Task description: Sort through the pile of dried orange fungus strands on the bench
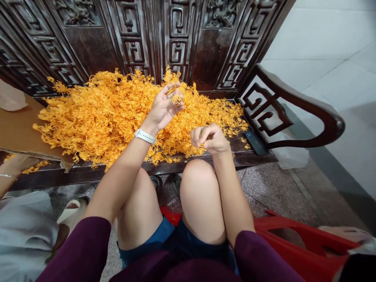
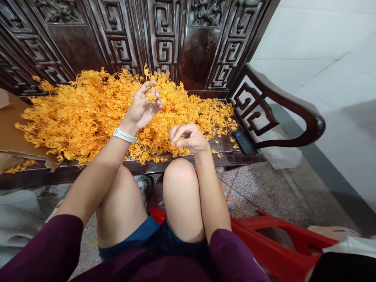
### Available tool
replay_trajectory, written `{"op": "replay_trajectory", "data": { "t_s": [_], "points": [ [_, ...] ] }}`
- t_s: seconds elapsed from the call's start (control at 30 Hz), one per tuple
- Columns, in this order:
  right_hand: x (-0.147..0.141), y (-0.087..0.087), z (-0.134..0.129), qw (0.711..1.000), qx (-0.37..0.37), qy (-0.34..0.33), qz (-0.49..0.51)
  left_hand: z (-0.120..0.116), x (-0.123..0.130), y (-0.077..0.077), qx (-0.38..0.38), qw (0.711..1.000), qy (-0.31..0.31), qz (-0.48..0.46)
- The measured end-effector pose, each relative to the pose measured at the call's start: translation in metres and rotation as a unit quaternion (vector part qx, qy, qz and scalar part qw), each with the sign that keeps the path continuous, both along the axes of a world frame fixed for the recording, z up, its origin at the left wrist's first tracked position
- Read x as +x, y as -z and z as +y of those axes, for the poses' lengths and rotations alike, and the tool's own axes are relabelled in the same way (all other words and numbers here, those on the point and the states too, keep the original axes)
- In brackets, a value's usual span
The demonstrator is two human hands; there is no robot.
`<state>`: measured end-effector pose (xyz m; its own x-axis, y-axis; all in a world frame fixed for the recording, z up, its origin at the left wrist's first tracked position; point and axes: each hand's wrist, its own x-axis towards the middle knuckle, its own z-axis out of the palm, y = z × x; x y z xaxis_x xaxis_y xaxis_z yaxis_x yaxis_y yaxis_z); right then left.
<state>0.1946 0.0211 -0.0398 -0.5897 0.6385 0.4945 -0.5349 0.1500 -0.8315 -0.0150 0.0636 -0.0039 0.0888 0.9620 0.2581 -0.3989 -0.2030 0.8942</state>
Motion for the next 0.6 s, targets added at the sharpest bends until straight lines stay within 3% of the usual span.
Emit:
{"op": "replay_trajectory", "data": {
  "t_s": [0.07,0.17,0.23,0.3,0.47,0.6],
  "points": [
    [0.003,0.004,0.012,0.989,-0.079,0.075,0.099,0.002,-0.002,0.002,-0.004,1.0,-0.01,0.002],
    [0.01,0.008,0.031,0.92,-0.209,0.225,0.243,0.003,-0.003,0.003,-0.007,1.0,-0.024,0.015],
    [0.012,0.008,0.035,0.898,-0.252,0.269,0.238,0.003,-0.001,0.003,0.001,0.999,-0.024,0.026],
    [0.008,0.004,0.03,0.904,-0.273,0.281,0.167,0.003,0.002,0.004,0.014,0.999,-0.026,0.041],
    [-0.021,-0.019,0.003,0.938,-0.207,0.278,-0.023,0.003,0.015,0.008,0.081,0.992,-0.048,0.089],
    [-0.033,-0.021,-0.002,0.928,-0.115,0.349,-0.059,0.007,0.023,0.013,0.152,0.976,-0.057,0.143]
  ]
}}
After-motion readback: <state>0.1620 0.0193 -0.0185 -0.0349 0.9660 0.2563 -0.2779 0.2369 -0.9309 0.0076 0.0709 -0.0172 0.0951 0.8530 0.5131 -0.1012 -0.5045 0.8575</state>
